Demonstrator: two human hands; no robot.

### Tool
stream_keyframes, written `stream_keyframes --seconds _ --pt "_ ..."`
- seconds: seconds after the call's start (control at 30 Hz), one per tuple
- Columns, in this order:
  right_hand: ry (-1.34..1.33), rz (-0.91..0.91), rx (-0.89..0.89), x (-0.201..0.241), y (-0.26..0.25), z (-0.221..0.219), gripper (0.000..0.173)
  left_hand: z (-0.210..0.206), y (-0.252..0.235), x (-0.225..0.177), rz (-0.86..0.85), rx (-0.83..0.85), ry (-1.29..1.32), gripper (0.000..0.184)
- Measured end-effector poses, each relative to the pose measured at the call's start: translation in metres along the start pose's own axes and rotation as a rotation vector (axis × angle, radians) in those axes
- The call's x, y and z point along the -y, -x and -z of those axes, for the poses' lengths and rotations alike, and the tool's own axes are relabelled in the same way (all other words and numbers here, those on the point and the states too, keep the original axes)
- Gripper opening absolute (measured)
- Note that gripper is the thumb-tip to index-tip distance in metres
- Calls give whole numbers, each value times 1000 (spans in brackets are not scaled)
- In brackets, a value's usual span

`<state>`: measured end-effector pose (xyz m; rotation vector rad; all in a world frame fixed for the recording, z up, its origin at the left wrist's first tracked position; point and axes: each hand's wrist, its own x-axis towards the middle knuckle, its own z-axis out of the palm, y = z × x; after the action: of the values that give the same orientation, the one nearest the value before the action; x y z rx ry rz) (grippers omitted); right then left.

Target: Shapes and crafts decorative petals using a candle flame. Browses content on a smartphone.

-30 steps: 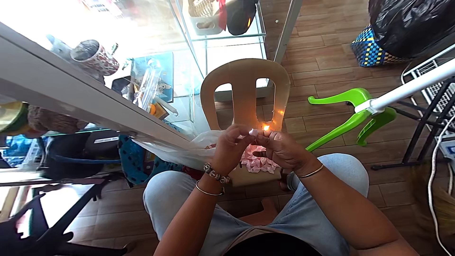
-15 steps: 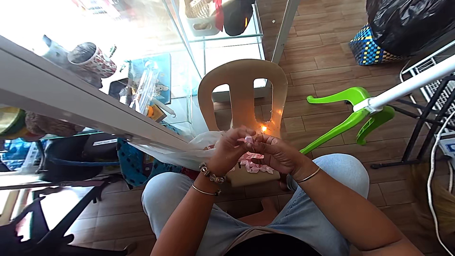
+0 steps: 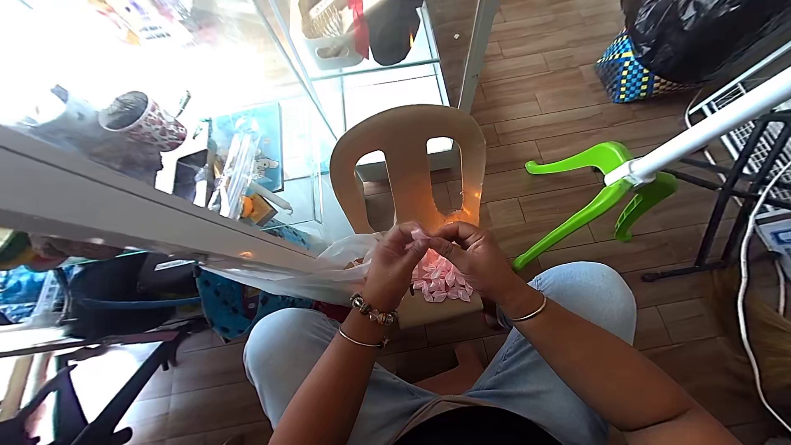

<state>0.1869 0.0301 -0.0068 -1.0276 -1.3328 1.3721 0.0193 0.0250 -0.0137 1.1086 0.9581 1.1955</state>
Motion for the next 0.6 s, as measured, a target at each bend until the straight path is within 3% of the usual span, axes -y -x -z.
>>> stream_keyframes --seconds 0.17,0.27,0.33,0.6 --pt "348 96 58 -7 1 9 12 10 1 0 -126 114 -425 41" --pt "443 76 130 -11 8 18 17 11 0 2 -175 182 -594 19" --pt "453 27 151 -17 13 23 18 12 -1 6 -150 234 -676 14" --pt "475 -172 191 -13 25 43 21 -6 -2 14 36 340 -854 21"
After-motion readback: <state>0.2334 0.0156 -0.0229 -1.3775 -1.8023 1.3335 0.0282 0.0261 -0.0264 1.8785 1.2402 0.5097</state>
